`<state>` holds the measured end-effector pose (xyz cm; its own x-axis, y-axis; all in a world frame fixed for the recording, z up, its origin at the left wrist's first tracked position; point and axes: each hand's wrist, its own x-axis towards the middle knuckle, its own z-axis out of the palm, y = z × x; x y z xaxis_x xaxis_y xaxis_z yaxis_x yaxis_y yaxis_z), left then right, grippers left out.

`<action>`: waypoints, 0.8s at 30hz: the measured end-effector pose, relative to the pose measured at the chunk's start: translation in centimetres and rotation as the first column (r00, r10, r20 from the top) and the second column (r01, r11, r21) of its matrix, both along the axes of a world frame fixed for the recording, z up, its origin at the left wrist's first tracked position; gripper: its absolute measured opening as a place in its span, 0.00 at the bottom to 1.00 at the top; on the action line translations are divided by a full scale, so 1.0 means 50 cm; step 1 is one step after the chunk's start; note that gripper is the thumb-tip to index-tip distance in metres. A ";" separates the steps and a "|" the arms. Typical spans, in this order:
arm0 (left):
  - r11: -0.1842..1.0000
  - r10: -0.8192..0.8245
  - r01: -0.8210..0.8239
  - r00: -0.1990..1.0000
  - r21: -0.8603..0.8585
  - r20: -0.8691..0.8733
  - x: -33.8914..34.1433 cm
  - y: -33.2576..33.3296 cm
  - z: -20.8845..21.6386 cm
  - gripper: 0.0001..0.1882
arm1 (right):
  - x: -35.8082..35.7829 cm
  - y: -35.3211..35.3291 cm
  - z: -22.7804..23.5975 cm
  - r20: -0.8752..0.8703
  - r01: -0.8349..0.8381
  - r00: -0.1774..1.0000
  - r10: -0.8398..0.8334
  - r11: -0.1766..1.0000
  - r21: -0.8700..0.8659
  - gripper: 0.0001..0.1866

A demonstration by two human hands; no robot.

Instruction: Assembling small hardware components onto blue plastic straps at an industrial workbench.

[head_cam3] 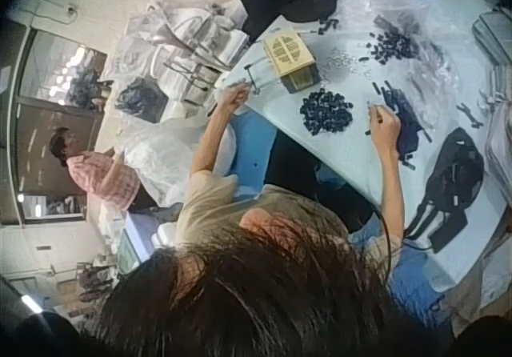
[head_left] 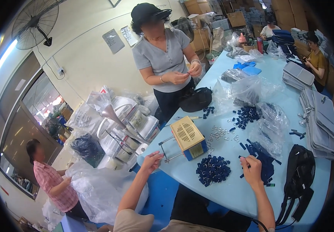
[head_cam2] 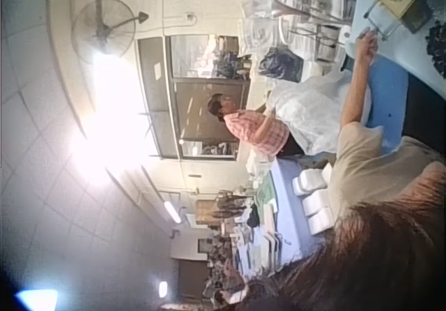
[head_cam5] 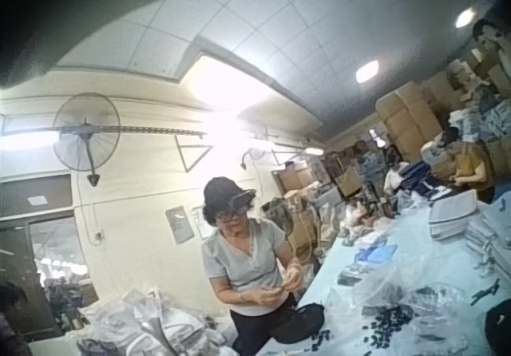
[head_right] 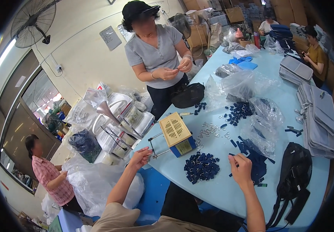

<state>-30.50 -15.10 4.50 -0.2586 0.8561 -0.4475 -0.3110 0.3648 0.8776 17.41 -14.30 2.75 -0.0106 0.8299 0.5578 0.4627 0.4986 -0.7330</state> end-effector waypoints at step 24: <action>0.776 -0.041 0.205 0.960 0.597 -0.277 0.484 -0.112 0.033 0.22 | -0.037 -0.036 0.034 -0.580 -0.640 0.695 0.426 0.734 -0.227 0.14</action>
